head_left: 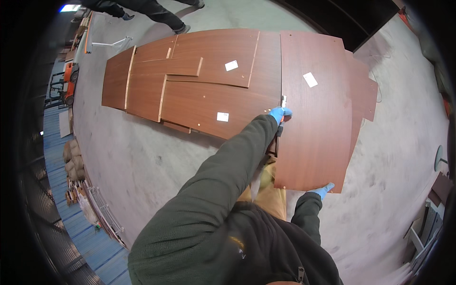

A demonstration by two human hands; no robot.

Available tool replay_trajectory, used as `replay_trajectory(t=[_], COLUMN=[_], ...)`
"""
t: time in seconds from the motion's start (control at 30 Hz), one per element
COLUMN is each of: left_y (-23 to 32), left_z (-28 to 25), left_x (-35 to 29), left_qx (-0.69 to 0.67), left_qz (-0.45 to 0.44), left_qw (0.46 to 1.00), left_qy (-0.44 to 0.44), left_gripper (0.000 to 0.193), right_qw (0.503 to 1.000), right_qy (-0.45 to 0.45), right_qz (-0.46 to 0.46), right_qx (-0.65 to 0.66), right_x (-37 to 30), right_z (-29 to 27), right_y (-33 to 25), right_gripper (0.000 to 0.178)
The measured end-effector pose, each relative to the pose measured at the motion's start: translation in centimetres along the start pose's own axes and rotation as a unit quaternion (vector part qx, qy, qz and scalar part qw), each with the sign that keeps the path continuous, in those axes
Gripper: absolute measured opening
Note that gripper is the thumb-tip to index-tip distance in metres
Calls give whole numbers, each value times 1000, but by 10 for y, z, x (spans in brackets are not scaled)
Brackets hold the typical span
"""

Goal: The person uses a utility knife to score and separate large brown wood panels on the floor. A coworker removes the cut pieces as they are separated. The person continues cutting multiple panels in sequence.

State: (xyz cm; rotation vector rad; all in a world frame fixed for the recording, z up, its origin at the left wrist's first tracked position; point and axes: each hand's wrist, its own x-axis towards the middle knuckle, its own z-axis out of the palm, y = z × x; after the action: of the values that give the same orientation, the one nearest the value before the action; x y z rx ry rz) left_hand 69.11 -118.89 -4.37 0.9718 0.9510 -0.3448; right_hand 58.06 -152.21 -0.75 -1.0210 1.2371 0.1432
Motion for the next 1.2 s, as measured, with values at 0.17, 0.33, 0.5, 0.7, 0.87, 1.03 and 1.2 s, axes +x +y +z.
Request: replay_trajectory(t=[0.17,0.33,0.5,0.7,0.87,1.03,1.2], left_y=[0,0,2,-15,-56,-106,-137], left_z=[6,13,7,-19,-52,-88,-127], left_x=[-2,-18,-65,-140,-193,-218,-219], left_qx=[-36,-62,-29,-92,-195,-300,-302], left_qz=[30,50,57,50,-8,-41,-16], left_qw=[999,996,996,991,981,949,942], left_qy=[-18,-47,-58,-84,9,87,144], left_gripper=[20,18,12,11,10,10,11], right_qw=[998,987,994,990,974,936,857], right_qy=[57,139,86,53,-46,-102,-103], right_qz=[-29,-26,-49,-84,-154,-220,-297], right_qx=[-7,-77,-46,-97,-159,-255,-408], right_x=[-19,-36,-45,-40,1,52,63], right_z=[21,31,19,9,23,73,143], right_y=[-16,-33,-34,-53,-70,-55,-14], right_gripper=[82,79,78,78,76,64,52])
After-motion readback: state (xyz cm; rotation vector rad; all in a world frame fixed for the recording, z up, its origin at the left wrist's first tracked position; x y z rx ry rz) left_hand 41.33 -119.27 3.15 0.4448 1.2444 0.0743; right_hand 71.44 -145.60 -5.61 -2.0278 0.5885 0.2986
